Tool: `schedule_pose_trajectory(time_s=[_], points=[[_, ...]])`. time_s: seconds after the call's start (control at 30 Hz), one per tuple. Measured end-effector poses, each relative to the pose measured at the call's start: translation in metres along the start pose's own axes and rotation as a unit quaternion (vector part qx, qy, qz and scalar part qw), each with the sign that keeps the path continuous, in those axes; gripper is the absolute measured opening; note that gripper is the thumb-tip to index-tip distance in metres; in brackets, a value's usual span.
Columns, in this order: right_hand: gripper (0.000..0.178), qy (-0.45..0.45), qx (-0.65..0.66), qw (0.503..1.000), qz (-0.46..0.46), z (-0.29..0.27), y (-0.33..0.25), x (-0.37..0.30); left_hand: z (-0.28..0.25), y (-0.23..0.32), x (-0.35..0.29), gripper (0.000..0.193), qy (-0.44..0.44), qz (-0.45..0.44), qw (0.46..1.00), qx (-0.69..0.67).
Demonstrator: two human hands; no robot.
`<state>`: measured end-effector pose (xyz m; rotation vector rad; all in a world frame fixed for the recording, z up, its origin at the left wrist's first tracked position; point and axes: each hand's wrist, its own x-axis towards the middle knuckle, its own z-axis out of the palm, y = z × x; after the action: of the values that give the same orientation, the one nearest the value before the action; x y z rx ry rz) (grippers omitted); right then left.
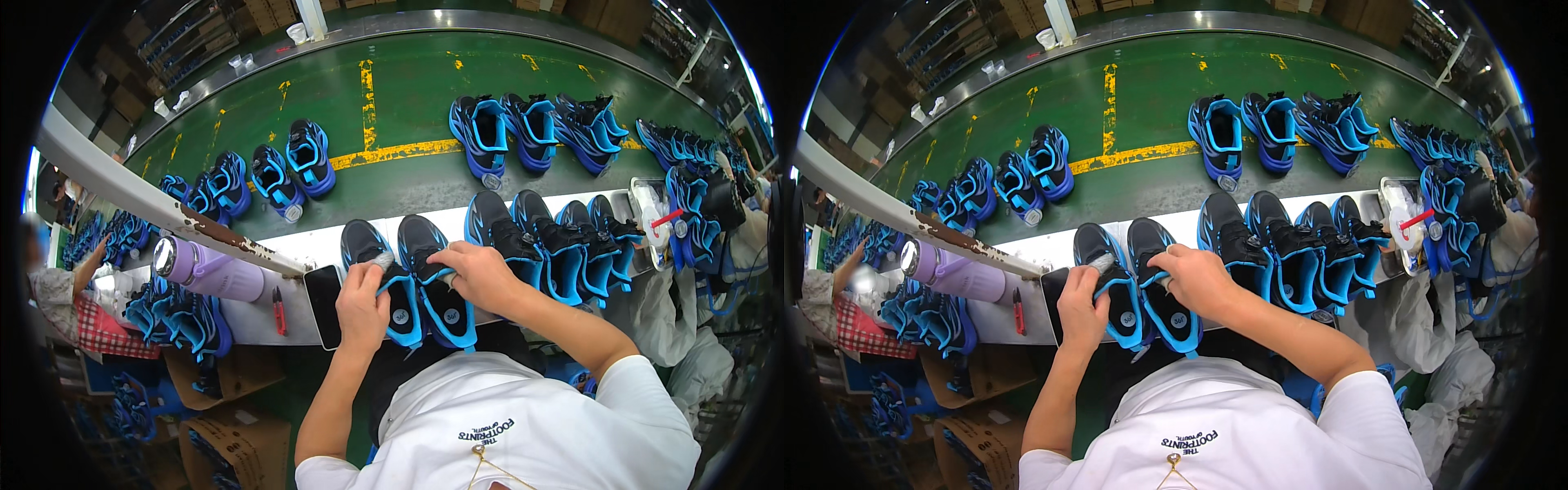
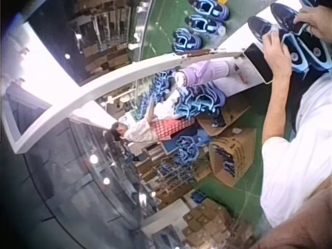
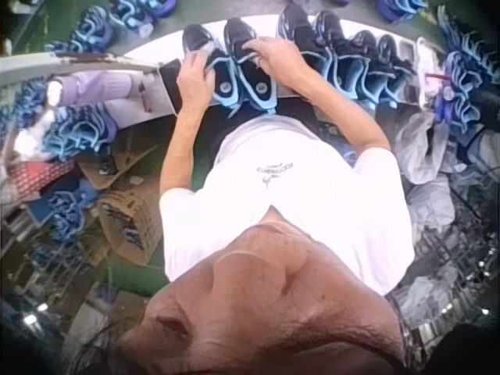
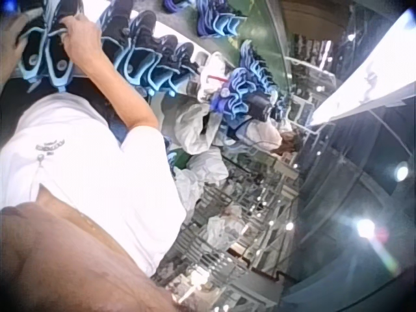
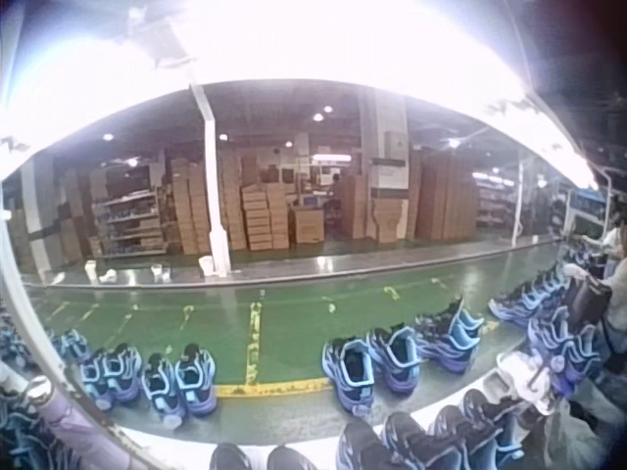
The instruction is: The person cleans athletic shoes by rubbing the shoe surfaces and dial closures with a cloth wrapped around their finger, and places the shoes onto a conveyor line.
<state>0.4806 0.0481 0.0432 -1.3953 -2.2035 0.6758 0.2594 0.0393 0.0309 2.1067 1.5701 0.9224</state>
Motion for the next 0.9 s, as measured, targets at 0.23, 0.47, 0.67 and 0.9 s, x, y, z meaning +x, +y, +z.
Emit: schedule_pose_trajectory(time_s=[0.23,0.47,0.67,0.9], points=[[0.042,-0.003,-0.025,0.997,-0.071,-0.006,-0.006,-0.032,0.001,0.000,-0.026,0.030,-0.039,0.079,0.995,0.047],[0.046,-0.054,-0.225,0.966,-0.112,0.021,-0.023,-0.043,-0.005,0.031,-0.027,0.024,-0.143,0.055,0.984,0.086],[0.042,-0.109,0.083,0.990,-0.038,-0.021,-0.007,-0.034,-0.009,0.018,-0.017,0.022,-0.129,-0.014,0.991,0.014],[0.028,-0.017,0.017,0.995,-0.100,-0.009,0.014,-0.029,-0.001,0.023,-0.005,0.025,-0.126,-0.004,0.992,0.002]])
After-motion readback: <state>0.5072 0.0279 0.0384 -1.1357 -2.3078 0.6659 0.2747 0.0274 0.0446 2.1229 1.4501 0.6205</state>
